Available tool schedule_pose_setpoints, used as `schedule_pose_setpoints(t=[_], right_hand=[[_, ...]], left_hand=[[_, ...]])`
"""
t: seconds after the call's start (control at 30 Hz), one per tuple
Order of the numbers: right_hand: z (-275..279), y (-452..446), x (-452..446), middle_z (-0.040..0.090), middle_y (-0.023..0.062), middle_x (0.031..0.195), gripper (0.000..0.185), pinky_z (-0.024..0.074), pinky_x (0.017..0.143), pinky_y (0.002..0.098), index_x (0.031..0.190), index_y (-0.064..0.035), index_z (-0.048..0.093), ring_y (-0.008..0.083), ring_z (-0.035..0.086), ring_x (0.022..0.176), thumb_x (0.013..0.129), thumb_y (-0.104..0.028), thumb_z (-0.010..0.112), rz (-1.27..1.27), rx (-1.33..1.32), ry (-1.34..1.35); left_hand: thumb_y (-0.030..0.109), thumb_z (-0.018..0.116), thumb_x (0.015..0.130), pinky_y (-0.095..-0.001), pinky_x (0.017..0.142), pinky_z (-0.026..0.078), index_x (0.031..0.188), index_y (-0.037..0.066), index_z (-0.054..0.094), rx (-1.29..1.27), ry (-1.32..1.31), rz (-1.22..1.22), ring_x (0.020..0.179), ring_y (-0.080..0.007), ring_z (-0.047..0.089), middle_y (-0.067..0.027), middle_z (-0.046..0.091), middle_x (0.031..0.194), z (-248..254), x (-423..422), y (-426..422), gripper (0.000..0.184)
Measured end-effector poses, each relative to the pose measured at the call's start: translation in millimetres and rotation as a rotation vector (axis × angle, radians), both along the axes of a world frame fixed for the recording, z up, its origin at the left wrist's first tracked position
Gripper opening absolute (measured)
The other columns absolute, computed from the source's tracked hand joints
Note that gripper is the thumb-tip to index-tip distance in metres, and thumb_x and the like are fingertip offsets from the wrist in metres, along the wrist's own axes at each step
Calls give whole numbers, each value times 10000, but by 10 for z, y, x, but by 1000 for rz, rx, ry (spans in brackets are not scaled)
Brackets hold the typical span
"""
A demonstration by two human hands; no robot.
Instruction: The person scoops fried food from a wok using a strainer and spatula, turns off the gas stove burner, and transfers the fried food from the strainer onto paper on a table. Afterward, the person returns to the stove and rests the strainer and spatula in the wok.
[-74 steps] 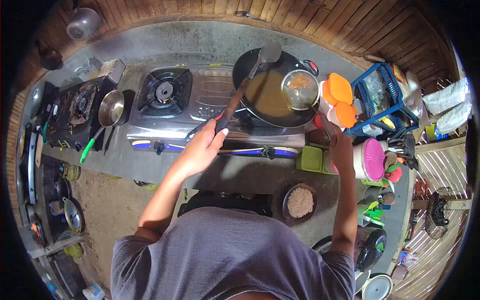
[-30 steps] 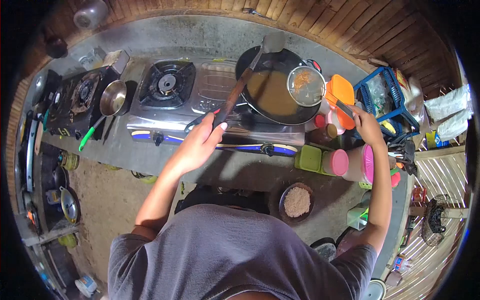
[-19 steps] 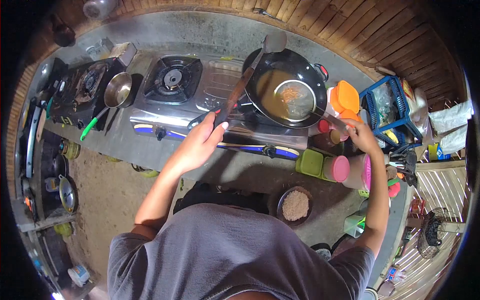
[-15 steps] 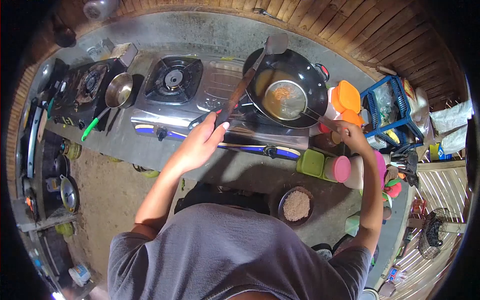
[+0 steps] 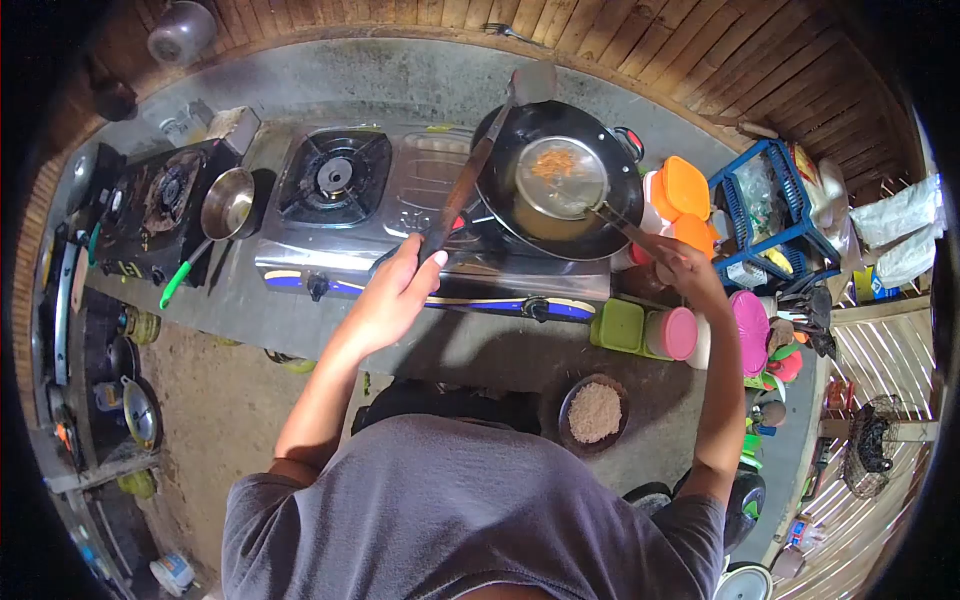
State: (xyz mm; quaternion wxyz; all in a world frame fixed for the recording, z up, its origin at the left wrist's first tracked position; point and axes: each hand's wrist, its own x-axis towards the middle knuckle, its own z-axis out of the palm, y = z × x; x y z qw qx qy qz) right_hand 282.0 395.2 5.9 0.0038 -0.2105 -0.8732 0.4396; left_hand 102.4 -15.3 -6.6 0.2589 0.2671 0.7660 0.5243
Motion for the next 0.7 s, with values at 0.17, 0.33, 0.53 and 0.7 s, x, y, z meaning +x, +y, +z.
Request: schedule_pose_setpoints(t=[0.17,0.33,0.53,0.7], right_hand=[[643,260,0,522,-42,696,394,374,507,230,1217,-54,660,59,428,560,888,-25,446,-43,225,-220],[964,393,-320,530,-37,647,379,393,526,244,1155,-48,694,73,453,552,851,-30,468,75,329,-455],[923,498,-677,482,-37,550,301,254,335,227,1133,-259,723,57,321,362,932,-153,526,-114,216,-693],[663,520,-783,494,-50,569,321,254,352,240,1117,-200,731,60,340,378,882,-133,522,-95,159,-574]], left_hand=[[327,469,1015,-362,608,435,981,-6,443,-3,-1,-2,665,-197,534,-109,537,713,11,-6,22,335],[333,469,1014,-373,618,438,983,-12,440,13,-14,-48,663,-216,535,-122,538,716,30,-11,45,347],[332,465,1016,-390,637,434,986,-11,440,3,46,-88,667,-228,527,-133,537,718,-41,-43,52,345],[333,470,1014,-368,620,431,977,-9,438,12,9,-72,650,-205,517,-107,526,703,-31,-50,33,345]])
